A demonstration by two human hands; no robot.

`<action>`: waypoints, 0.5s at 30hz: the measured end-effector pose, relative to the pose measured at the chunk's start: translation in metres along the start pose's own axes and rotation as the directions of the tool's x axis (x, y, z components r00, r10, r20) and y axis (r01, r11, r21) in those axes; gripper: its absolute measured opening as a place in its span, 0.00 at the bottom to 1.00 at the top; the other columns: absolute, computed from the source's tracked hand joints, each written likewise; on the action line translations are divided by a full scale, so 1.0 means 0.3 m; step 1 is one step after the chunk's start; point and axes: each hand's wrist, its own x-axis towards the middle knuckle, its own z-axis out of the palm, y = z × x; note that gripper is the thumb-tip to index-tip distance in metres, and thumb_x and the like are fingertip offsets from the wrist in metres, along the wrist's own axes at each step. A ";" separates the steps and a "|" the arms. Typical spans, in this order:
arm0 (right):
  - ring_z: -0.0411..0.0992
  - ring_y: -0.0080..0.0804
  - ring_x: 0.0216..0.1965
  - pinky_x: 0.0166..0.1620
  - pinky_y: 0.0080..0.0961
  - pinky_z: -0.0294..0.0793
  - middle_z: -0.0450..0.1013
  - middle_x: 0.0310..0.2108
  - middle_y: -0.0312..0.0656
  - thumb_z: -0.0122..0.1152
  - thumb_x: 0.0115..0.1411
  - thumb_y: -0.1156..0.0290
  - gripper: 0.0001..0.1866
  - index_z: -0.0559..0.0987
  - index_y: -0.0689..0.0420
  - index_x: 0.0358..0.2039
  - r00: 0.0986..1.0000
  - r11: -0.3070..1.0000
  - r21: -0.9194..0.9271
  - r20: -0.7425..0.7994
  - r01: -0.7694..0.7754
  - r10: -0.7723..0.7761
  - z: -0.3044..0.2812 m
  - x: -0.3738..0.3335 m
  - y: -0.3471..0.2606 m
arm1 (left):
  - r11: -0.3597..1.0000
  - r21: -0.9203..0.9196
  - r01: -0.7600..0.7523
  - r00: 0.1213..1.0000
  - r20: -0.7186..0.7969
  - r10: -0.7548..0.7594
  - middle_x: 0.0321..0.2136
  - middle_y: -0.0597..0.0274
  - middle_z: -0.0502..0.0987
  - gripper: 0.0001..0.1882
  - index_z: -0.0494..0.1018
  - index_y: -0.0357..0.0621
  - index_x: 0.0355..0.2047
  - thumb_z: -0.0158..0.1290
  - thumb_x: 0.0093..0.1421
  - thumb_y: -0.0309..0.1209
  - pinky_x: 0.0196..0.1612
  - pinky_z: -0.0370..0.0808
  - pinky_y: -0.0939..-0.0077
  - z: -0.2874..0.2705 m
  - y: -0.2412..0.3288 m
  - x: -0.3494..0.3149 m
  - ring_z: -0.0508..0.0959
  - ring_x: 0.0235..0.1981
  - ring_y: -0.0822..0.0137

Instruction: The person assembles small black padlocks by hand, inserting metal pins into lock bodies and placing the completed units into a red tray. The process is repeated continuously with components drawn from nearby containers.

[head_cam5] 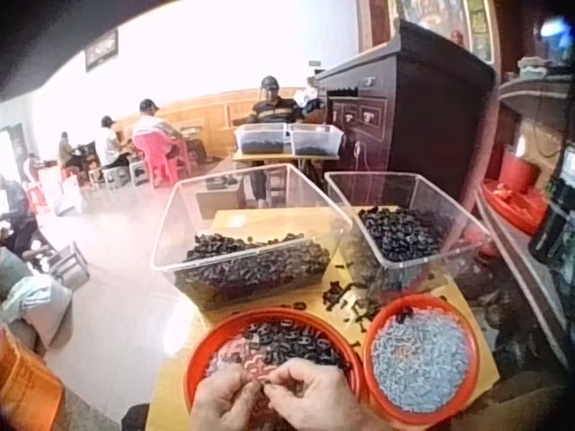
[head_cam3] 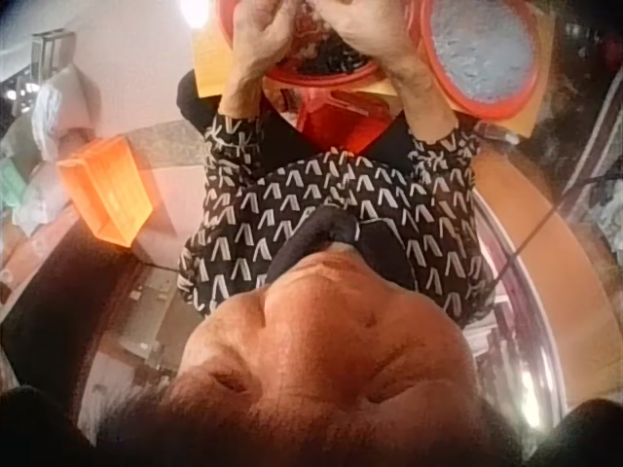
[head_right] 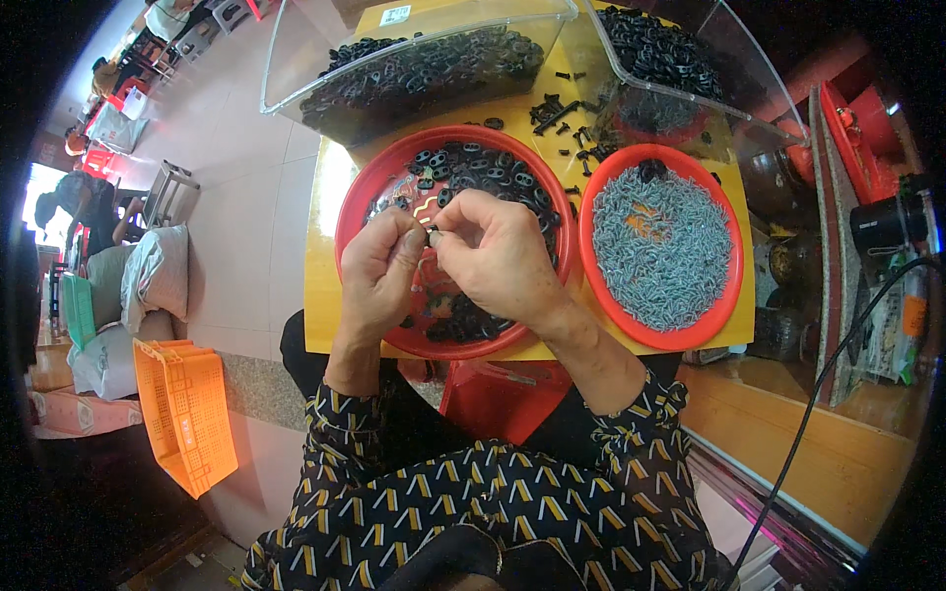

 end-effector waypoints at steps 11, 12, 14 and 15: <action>0.69 0.18 0.19 0.20 0.14 0.70 0.70 0.19 0.36 0.53 0.51 0.78 0.02 0.72 0.63 0.26 0.993 0.938 0.326 0.031 -0.121 0.117 0.007 0.016 0.023 | 0.977 -0.140 0.159 0.987 0.013 -0.159 0.19 0.63 0.69 0.06 0.69 0.36 0.28 0.45 0.57 0.26 0.25 0.65 0.79 -0.005 0.011 -0.001 0.70 0.22 0.71; 0.69 0.18 0.19 0.20 0.13 0.70 0.70 0.20 0.36 0.54 0.51 0.78 0.03 0.72 0.63 0.27 0.991 0.920 0.370 0.042 -0.130 0.124 0.004 0.018 0.026 | 0.940 -0.249 0.235 0.971 0.017 -0.238 0.20 0.64 0.70 0.08 0.69 0.36 0.29 0.44 0.58 0.29 0.26 0.66 0.80 -0.002 0.016 -0.002 0.70 0.24 0.73; 0.69 0.18 0.19 0.20 0.13 0.70 0.70 0.20 0.37 0.54 0.52 0.77 0.03 0.72 0.63 0.27 0.994 0.933 0.342 0.007 -0.109 0.113 0.002 0.017 0.018 | 0.844 -0.413 0.342 0.930 0.017 -0.368 0.22 0.66 0.71 0.12 0.69 0.36 0.31 0.41 0.61 0.32 0.29 0.67 0.83 -0.012 0.019 0.002 0.70 0.26 0.76; 0.69 0.18 0.19 0.21 0.13 0.70 0.70 0.21 0.37 0.54 0.52 0.77 0.03 0.72 0.63 0.27 0.994 0.939 0.330 -0.012 -0.101 0.111 0.002 0.014 0.013 | 0.780 -0.489 0.390 0.901 0.029 -0.432 0.23 0.67 0.71 0.14 0.69 0.35 0.32 0.40 0.62 0.34 0.30 0.67 0.85 -0.019 0.021 0.002 0.70 0.27 0.77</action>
